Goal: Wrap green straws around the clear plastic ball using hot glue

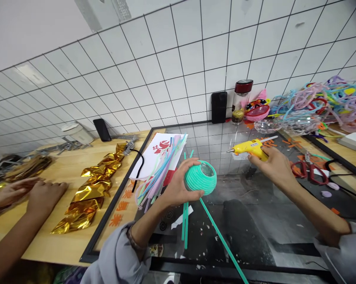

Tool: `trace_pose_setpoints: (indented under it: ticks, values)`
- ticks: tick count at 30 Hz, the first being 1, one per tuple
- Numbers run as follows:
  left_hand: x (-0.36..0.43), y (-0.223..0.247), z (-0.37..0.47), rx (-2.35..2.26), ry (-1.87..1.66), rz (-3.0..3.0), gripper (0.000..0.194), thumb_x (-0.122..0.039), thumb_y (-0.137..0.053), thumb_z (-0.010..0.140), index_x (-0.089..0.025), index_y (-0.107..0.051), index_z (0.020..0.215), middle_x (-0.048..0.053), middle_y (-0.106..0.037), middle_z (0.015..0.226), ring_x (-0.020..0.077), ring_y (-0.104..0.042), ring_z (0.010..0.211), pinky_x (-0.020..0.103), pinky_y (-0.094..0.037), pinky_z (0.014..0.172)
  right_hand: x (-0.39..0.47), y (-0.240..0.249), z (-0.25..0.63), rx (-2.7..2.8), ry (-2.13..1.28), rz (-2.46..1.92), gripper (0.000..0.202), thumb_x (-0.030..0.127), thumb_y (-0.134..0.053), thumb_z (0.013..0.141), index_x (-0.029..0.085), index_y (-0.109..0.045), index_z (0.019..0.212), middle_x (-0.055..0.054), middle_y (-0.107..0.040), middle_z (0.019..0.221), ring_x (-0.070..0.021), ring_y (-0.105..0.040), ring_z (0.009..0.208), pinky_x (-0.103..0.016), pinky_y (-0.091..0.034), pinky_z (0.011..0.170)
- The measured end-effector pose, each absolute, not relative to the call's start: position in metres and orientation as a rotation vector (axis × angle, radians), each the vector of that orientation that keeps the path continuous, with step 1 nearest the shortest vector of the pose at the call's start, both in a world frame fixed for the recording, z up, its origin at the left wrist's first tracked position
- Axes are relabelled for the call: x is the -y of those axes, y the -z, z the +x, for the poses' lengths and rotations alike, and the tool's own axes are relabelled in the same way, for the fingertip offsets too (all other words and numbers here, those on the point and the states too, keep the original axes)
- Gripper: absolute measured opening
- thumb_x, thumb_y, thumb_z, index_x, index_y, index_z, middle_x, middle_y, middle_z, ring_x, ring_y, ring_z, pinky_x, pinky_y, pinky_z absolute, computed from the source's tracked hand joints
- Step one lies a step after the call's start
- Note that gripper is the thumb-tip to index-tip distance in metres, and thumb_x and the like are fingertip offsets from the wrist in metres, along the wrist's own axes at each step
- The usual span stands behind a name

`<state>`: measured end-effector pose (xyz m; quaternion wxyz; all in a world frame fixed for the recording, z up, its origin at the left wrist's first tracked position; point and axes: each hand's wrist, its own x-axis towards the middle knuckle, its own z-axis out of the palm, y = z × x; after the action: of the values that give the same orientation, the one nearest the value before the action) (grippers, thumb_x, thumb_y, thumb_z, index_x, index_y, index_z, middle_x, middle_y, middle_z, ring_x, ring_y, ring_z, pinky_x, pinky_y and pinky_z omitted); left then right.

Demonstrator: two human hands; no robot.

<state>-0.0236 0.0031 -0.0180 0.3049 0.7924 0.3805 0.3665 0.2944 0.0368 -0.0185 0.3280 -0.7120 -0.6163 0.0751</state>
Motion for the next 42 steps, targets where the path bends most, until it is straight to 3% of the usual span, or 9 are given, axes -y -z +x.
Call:
trace_pose_setpoints:
  ticks: [8, 15, 18, 22, 26, 28, 31, 36, 42]
  values:
    - [-0.005, 0.019, -0.025, -1.13, -1.131, 2.0, 0.071, -0.035, -0.081, 0.064, -0.022, -0.052, 0.127, 0.014, -0.055, 0.141, 0.0362, -0.05, 0.136, 0.056, -0.036, 0.117, -0.046, 0.036, 0.304, 1.795, 0.055, -2.083, 0.045, 0.048, -0.051, 0.085, 0.011, -0.068, 0.102, -0.018, -0.065, 0.099, -0.0331, -0.063, 0.094, -0.035, -0.045, 0.067]
    - [-0.005, 0.021, -0.023, -1.202, -1.213, 1.952, 0.071, -0.032, -0.08, 0.064, -0.023, -0.053, 0.129, 0.013, -0.054, 0.143, 0.035, -0.051, 0.134, 0.054, -0.036, 0.117, -0.048, 0.042, 0.305, 1.91, 0.152, -2.178, 0.044, 0.045, -0.049, 0.092, 0.008, -0.069, 0.102, -0.02, -0.066, 0.097, -0.0331, -0.064, 0.089, -0.036, -0.043, 0.068]
    - [-0.006, 0.02, -0.023, -1.244, -1.26, 1.901, 0.072, -0.033, -0.08, 0.064, -0.022, -0.052, 0.129, 0.012, -0.055, 0.141, 0.0341, -0.053, 0.131, 0.052, -0.039, 0.115, -0.046, 0.042, 0.303, 1.923, 0.386, -2.12, 0.047, 0.046, -0.051, 0.093, 0.003, -0.069, 0.103, -0.024, -0.066, 0.097, -0.0343, -0.062, 0.088, -0.037, -0.041, 0.068]
    - [-0.009, 0.022, -0.023, -1.299, -1.367, 1.833, 0.073, -0.032, -0.079, 0.061, -0.022, -0.051, 0.128, 0.01, -0.058, 0.135, 0.0334, -0.054, 0.128, 0.05, -0.04, 0.113, -0.036, 0.036, 0.288, 2.013, 0.665, -1.618, 0.039, 0.033, -0.046, 0.098, 0.004, -0.068, 0.112, -0.023, -0.067, 0.098, -0.0315, -0.059, 0.088, -0.038, -0.038, 0.07]
    - [-0.012, 0.025, -0.024, -1.311, -1.429, 1.808, 0.074, -0.034, -0.08, 0.062, -0.022, -0.05, 0.129, 0.009, -0.057, 0.135, 0.0326, -0.053, 0.129, 0.049, -0.039, 0.113, -0.01, 0.032, 0.246, 2.346, 0.604, -1.038, 0.036, 0.014, -0.036, 0.101, 0.023, -0.066, 0.117, -0.006, -0.07, 0.095, -0.0176, -0.059, 0.083, -0.031, -0.041, 0.076]
    - [-0.012, 0.026, -0.025, -1.319, -1.463, 1.815, 0.074, -0.035, -0.079, 0.064, -0.022, -0.049, 0.13, 0.01, -0.056, 0.135, 0.0322, -0.052, 0.129, 0.049, -0.038, 0.114, 0.004, 0.032, 0.22, 2.546, 0.533, -0.621, 0.034, 0.012, -0.039, 0.101, 0.017, -0.062, 0.125, -0.01, -0.07, 0.099, -0.0187, -0.058, 0.082, -0.032, -0.041, 0.072]
    - [-0.01, 0.026, -0.024, -1.336, -1.475, 1.824, 0.073, -0.036, -0.078, 0.065, -0.022, -0.048, 0.13, 0.009, -0.055, 0.135, 0.0315, -0.052, 0.129, 0.05, -0.038, 0.114, 0.016, 0.036, 0.19, 2.655, 0.543, -0.465, 0.029, 0.011, -0.046, 0.099, 0.012, -0.064, 0.121, -0.015, -0.07, 0.111, -0.0197, -0.058, 0.079, -0.035, -0.044, 0.07]
    - [-0.007, 0.023, -0.021, -1.317, -1.414, 1.808, 0.074, -0.035, -0.078, 0.066, -0.023, -0.046, 0.132, 0.009, -0.054, 0.137, 0.0307, -0.053, 0.129, 0.047, -0.041, 0.113, 0.02, 0.042, 0.179, 2.783, 0.543, -0.289, 0.026, 0.012, -0.047, 0.099, 0.013, -0.069, 0.085, -0.013, -0.072, 0.104, -0.0195, -0.063, 0.078, -0.035, -0.049, 0.069]
    - [-0.002, 0.017, -0.017, -1.21, -1.295, 1.868, 0.072, -0.033, -0.079, 0.064, -0.021, -0.049, 0.128, 0.011, -0.054, 0.138, 0.0325, -0.052, 0.131, 0.05, -0.037, 0.116, 0.023, 0.041, 0.192, 2.714, 0.491, -0.236, 0.026, 0.009, -0.043, 0.099, 0.012, -0.066, 0.087, -0.013, -0.073, 0.098, -0.0181, -0.064, 0.07, -0.033, -0.053, 0.064]
